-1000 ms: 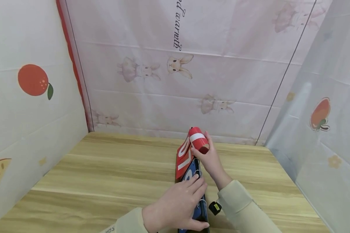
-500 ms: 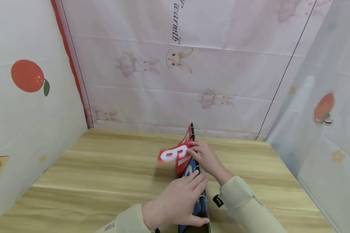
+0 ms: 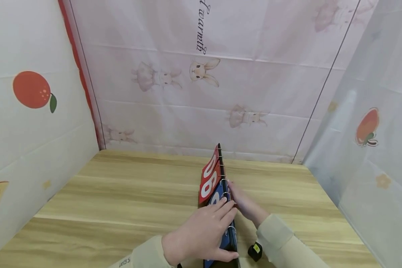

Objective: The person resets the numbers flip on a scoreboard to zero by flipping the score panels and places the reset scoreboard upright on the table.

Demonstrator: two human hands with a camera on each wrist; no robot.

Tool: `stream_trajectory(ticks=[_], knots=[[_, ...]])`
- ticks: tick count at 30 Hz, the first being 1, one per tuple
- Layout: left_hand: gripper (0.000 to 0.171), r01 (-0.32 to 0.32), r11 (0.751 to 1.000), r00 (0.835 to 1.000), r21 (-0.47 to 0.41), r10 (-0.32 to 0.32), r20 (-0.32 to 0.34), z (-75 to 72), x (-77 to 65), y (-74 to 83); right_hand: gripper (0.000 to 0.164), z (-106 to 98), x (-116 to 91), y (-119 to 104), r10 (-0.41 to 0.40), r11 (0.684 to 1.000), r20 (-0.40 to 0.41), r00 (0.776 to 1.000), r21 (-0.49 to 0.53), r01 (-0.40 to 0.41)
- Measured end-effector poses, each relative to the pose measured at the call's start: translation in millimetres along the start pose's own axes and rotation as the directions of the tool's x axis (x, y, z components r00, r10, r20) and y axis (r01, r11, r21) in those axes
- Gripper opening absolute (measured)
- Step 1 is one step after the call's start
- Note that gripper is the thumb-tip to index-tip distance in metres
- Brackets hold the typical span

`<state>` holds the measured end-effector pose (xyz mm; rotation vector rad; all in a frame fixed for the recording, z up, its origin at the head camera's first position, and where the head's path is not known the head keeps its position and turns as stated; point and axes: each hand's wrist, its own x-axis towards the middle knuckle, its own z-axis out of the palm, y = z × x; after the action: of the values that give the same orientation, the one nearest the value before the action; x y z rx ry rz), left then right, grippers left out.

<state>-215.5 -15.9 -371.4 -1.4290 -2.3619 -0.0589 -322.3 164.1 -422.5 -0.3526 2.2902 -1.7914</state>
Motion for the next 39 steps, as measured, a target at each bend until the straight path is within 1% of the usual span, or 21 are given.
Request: stream_trajectory(ticks=[1, 3, 6, 8, 10, 12, 15, 18, 21, 23, 24, 26, 28, 29, 31, 32, 33, 34, 36, 37, 39], knots=[[0.081, 0.0, 1.0, 1.0, -0.001, 0.0, 0.0, 0.2, -0.1, 0.1, 0.07, 1, -1, 2, -0.003, 1.0, 0.025, 1.0, 0.011, 0.002], [0.08, -0.009, 1.0, 1.0, 0.011, 0.009, -0.018, 0.4, 0.2, 0.1, 0.065, 4, -3, 2, -0.02, 0.999, 0.026, 0.999, 0.029, 0.019], [0.08, -0.022, 0.999, 0.999, 0.027, 0.023, -0.033, 0.0, 1.2, -0.8, 0.06, 7, -2, 0, -0.016, 0.999, -0.043, 0.999, 0.041, 0.017], [0.08, -0.024, 0.999, 0.999, 0.025, 0.025, -0.03, -0.2, 1.6, -1.4, 0.062, 8, -1, -1, 0.005, 0.999, -0.088, 0.996, 0.04, -0.001], [0.08, -0.016, 1.0, 1.0, 0.009, 0.016, -0.007, -0.2, 1.5, -1.5, 0.067, 8, -1, 0, 0.019, 0.999, -0.124, 0.992, 0.032, -0.015], [0.079, -0.003, 1.0, 1.0, -0.003, 0.003, 0.016, -0.3, 1.3, -1.1, 0.075, 6, -3, 0, 0.026, 0.999, -0.151, 0.988, 0.046, -0.019], [0.079, 0.013, 1.0, 0.999, -0.014, -0.013, 0.041, -0.8, 1.1, -0.4, 0.074, -1, -3, -3, 0.023, 0.995, -0.221, 0.975, 0.098, -0.001], [0.079, 0.022, 1.0, 0.998, -0.02, -0.021, 0.052, -0.8, 1.1, 0.4, 0.072, -9, -4, -12, 0.002, 0.982, -0.315, 0.949, 0.182, 0.058], [0.079, 0.026, 0.999, 0.999, -0.027, -0.025, 0.042, 0.2, 0.6, 1.1, 0.068, -15, -5, -24, -0.034, 0.951, -0.376, 0.926, 0.272, 0.145], [0.078, 0.026, 0.999, 0.999, -0.024, -0.026, 0.026, 1.0, 0.4, 1.5, 0.064, -15, -6, -32, -0.06, 0.923, -0.392, 0.918, 0.328, 0.2], [0.078, 0.027, 0.999, 1.0, -0.02, -0.026, 0.016, 1.6, 0.4, 1.8, 0.062, -15, -6, -36, -0.076, 0.914, -0.393, 0.916, 0.341, 0.222], [0.078, 0.022, 1.0, 1.0, -0.007, -0.022, -0.005, 1.6, 0.2, 1.1, 0.059, -12, -5, -42, -0.114, 0.907, -0.391, 0.913, 0.334, 0.257], [0.078, 0.017, 1.0, 1.0, 0.007, -0.017, -0.018, 1.1, 0.3, 0.8, 0.061, -8, -4, -46, -0.162, 0.925, -0.384, 0.909, 0.263, 0.276], [0.079, 0.014, 1.0, 1.0, 0.015, -0.014, -0.024, 0.9, 0.4, 0.7, 0.063, -6, -3, -48, -0.192, 0.937, -0.375, 0.907, 0.205, 0.284], [0.079, 0.006, 1.0, 1.0, 0.024, -0.006, -0.024, 0.5, 0.4, 0.7, 0.069, -2, -2, -50, -0.27, 0.952, -0.366, 0.89, 0.036, 0.304], [0.079, 0.002, 1.0, 1.0, 0.026, -0.002, -0.023, 0.3, 0.2, 0.7, 0.072, 0, -1, -51, -0.314, 0.947, -0.357, 0.88, -0.049, 0.318], [0.078, -0.003, 1.0, 1.0, 0.026, 0.004, -0.022, 0.2, 0.0, 0.7, 0.075, 1, 0, -52, -0.363, 0.932, -0.345, 0.865, -0.138, 0.336], [0.078, -0.01, 1.0, 1.0, 0.025, 0.01, -0.021, 0.3, -0.3, 0.7, 0.078, 3, 0, -53, -0.413, 0.908, -0.333, 0.847, -0.217, 0.358], [0.077, -0.021, 1.0, 1.0, 0.015, 0.021, -0.017, 0.7, -0.9, 0.5, 0.085, 7, 1, -55, -0.506, 0.848, -0.313, 0.804, -0.352, 0.396], [0.077, -0.026, 1.0, 0.999, 0.013, 0.026, -0.022, 0.9, -1.1, 0.3, 0.088, 8, 1, -57, -0.545, 0.818, -0.297, 0.784, -0.395, 0.419], [0.077, -0.029, 1.0, 0.999, 0.013, 0.029, -0.034, 1.1, -1.0, -0.1, 0.092, 11, 2, -58, -0.6, 0.773, -0.275, 0.751, -0.441, 0.456]])
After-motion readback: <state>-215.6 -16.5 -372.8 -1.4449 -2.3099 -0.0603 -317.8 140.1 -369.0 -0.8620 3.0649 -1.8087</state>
